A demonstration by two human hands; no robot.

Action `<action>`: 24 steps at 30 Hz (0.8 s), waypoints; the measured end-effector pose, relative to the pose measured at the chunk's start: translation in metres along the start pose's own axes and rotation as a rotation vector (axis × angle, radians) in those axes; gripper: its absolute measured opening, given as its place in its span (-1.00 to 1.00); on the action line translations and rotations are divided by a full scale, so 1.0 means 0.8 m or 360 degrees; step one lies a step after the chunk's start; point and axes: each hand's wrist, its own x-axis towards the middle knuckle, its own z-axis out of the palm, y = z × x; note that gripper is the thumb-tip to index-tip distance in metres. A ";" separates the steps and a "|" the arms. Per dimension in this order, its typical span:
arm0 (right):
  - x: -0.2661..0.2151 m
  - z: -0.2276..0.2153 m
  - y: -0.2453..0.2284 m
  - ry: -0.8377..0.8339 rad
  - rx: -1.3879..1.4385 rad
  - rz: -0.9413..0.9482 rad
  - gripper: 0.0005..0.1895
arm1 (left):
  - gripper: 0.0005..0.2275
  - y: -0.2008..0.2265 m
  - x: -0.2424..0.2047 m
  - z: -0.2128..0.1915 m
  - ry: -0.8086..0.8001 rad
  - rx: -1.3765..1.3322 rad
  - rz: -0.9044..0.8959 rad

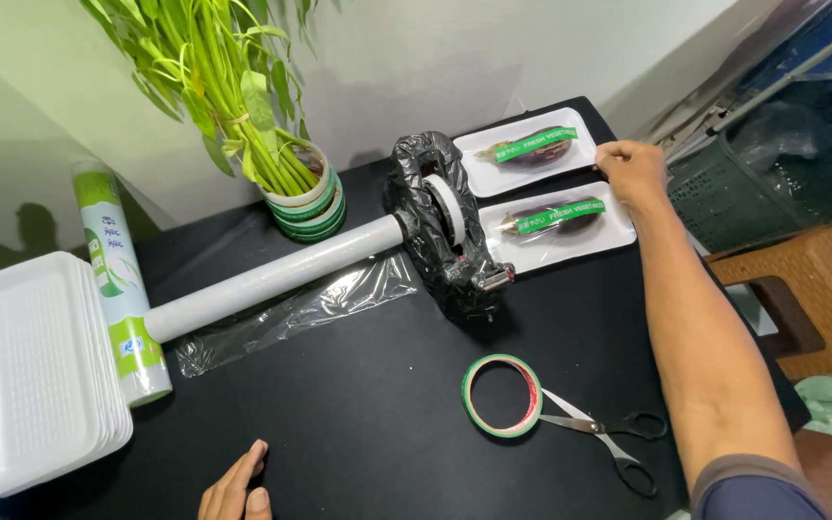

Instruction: The person prepares a tray by covering it with plastic wrap, places an eggplant on it, and secures it with a decorative label tape, then prepares another section of wrap.

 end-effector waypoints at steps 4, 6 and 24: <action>-0.003 0.006 -0.012 0.0042 -0.0002 0.0083 -0.83 | -0.52 -0.033 -0.006 0.010 -0.0053 0.0067 0.0042; 0.001 0.009 -0.010 0.0041 -0.0021 0.0111 -0.80 | -0.52 -0.055 -0.009 0.016 -0.0245 0.0130 -0.0138; -0.033 -0.034 0.094 -0.0021 0.0137 -0.0066 -0.87 | -0.54 0.032 0.009 -0.027 -0.0158 -0.0102 -0.0126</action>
